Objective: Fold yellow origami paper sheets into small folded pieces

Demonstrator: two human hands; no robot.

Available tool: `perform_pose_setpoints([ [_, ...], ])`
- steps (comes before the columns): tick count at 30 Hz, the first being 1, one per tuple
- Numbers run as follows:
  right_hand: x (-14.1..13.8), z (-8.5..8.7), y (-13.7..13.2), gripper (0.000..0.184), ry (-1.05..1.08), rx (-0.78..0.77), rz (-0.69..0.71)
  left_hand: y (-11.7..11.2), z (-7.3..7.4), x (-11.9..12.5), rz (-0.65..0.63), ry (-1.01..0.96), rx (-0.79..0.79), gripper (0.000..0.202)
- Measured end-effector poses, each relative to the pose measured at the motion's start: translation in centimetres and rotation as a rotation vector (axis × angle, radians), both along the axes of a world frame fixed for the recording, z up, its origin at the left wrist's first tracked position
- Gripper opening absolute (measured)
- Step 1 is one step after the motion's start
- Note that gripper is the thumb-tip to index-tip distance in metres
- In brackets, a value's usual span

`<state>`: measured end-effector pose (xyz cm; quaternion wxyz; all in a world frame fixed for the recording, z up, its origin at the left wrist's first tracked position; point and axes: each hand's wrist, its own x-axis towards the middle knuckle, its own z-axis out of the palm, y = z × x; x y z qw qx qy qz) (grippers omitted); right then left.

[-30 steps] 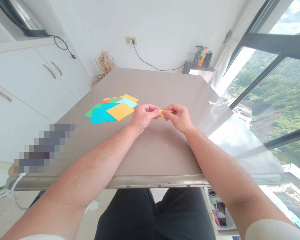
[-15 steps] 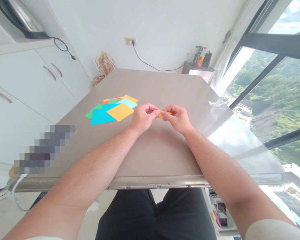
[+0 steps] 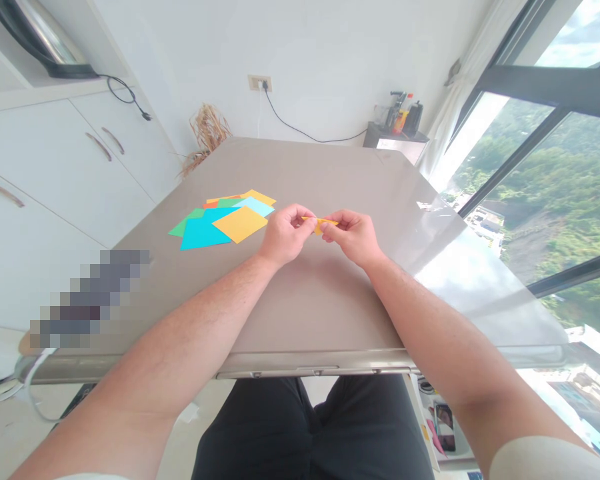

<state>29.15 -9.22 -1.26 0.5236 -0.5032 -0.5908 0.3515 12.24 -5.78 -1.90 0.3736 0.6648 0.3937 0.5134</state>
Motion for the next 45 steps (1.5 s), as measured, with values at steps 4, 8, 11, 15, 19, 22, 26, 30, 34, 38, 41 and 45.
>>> perform_pose_setpoints([
  [4, 0.1, 0.0, 0.1, 0.033, 0.021, 0.000, 0.002, 0.0, -0.1, 0.0, -0.020, 0.007, 0.018, 0.015],
  [8, 0.1, 0.0, 0.1, 0.037, 0.022, -0.015, 0.003, 0.1, -0.2, -0.1, -0.063, 0.038, 0.024, 0.019],
  [11, 0.1, 0.1, 0.0, 0.041, 0.031, -0.022, 0.015, 0.2, -0.2, -0.2, -0.033, 0.049, 0.034, 0.020],
  [15, 0.2, 0.0, 0.0, 0.041, 0.032, -0.022, 0.036, 0.1, 0.0, -0.2, -0.002, 0.053, 0.028, 0.021],
  [19, 0.3, 0.0, 0.0, 0.043, 0.034, -0.021, 0.046, 0.1, 0.0, -0.2, 0.004, 0.056, 0.031, 0.021],
  [22, 0.3, 0.1, -0.1, 0.045, 0.050, -0.013, 0.047, 0.2, -0.2, -0.3, 0.010, 0.040, 0.033, 0.021],
  [26, 0.2, 0.4, -0.2, 0.048, 0.067, -0.011, 0.036, 0.6, -0.6, -0.5, 0.016, 0.020, 0.034, 0.020],
  [30, 0.2, 0.4, -0.2, 0.047, 0.079, -0.010, 0.036, 0.9, -0.8, -0.6, 0.014, 0.028, 0.047, 0.020],
  [34, 0.3, 0.3, -0.1, 0.046, 0.075, -0.005, 0.042, 0.9, -0.7, -0.5, 0.021, 0.034, 0.050, 0.020],
  [38, 0.4, 0.2, -0.1, 0.044, 0.078, 0.000, 0.045, 0.8, -0.6, -0.5, 0.020, 0.028, 0.047, 0.020],
  [41, 0.4, 0.1, 0.0, 0.042, 0.088, -0.003, 0.049, 0.9, -0.8, -0.5, 0.012, 0.006, 0.039, 0.019],
  [45, 0.5, -0.1, 0.1, 0.036, 0.130, -0.007, 0.075, 1.1, -1.0, -0.5, -0.007, -0.045, 0.016, 0.019],
])
